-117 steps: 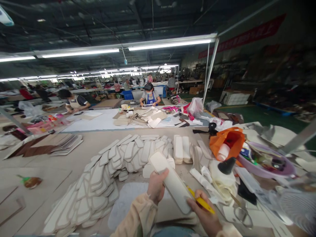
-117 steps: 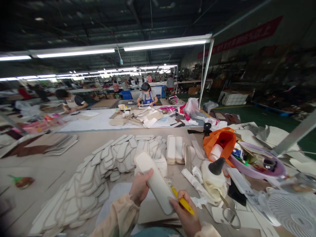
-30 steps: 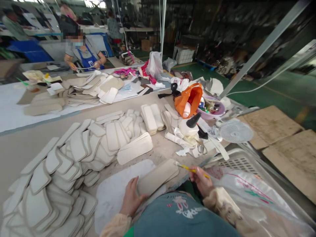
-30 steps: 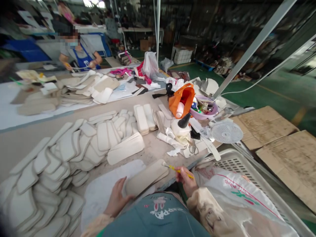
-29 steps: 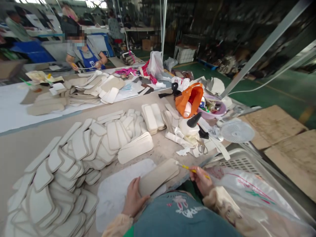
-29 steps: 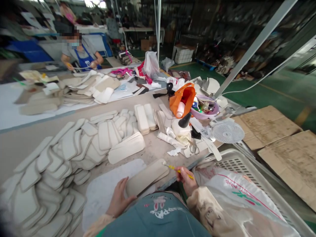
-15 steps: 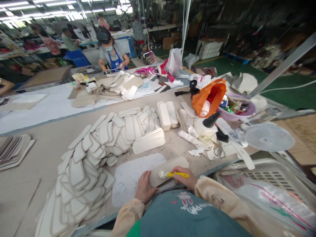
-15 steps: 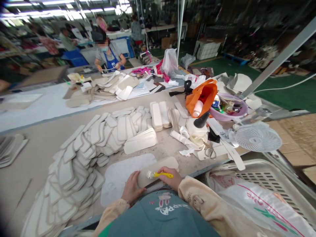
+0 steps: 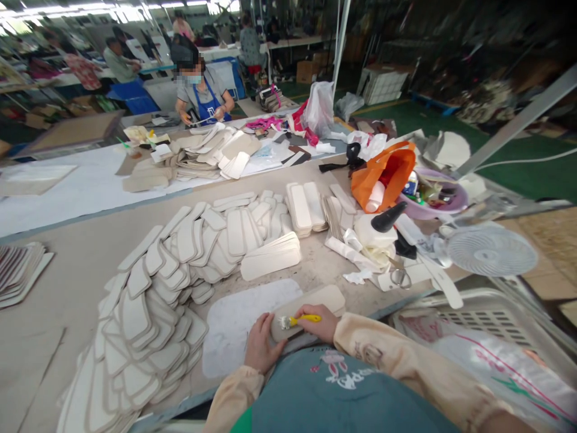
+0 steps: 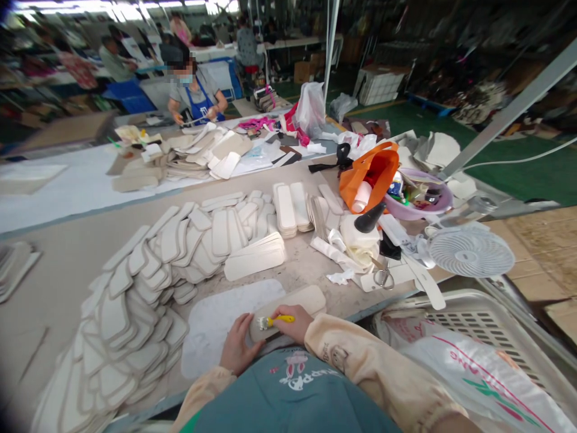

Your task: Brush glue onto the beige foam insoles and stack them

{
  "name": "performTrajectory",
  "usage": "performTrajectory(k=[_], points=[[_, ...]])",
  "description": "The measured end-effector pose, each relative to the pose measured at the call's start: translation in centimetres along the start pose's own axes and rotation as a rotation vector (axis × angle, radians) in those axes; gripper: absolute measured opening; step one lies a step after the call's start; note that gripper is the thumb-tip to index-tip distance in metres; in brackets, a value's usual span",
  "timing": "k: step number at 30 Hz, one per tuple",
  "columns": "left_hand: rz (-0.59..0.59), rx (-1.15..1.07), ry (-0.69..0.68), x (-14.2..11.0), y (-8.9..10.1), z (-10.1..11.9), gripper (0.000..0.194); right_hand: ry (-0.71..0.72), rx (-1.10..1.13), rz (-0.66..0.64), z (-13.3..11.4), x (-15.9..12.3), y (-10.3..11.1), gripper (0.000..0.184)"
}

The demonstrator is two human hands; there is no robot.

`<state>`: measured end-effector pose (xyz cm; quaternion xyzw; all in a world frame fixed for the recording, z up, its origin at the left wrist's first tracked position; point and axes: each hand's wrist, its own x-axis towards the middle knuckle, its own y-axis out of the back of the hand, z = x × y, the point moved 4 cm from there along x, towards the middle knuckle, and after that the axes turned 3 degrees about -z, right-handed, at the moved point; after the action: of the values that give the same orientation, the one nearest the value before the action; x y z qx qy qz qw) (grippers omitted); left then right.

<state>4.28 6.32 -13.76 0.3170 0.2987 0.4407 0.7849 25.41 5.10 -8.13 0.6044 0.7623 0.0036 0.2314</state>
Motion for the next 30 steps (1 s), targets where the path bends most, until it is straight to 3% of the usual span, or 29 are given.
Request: performTrajectory(k=[5, 13, 18, 21, 25, 30], points=[[0.038, 0.062, -0.044, -0.1, 0.0, 0.1, 0.063, -0.085, -0.025, 0.137, 0.8, -0.9, 2.6, 0.016], [0.137, 0.170, -0.150, -0.1, -0.6, -0.6, 0.061, -0.193, -0.176, 0.332, 3.4, -3.7, 9.5, 0.021], [0.140, 0.180, -0.150, -0.1, -0.6, -0.6, 0.062, -0.178, -0.302, 0.448, 3.8, -5.5, 12.1, 0.021], [0.120, 0.172, -0.142, -0.4, -0.5, -0.5, 0.066, -0.103, -0.234, 0.407, 2.2, -5.7, 10.7, 0.022], [0.102, 0.171, -0.136, -0.6, -0.4, -0.4, 0.069, -0.086, 0.055, 0.114, 0.2, -4.3, 5.7, 0.023], [0.116, 0.171, -0.150, -0.5, -0.5, -0.2, 0.069, -0.069, 0.114, -0.101, -0.4, -1.6, 0.6, 0.021]])
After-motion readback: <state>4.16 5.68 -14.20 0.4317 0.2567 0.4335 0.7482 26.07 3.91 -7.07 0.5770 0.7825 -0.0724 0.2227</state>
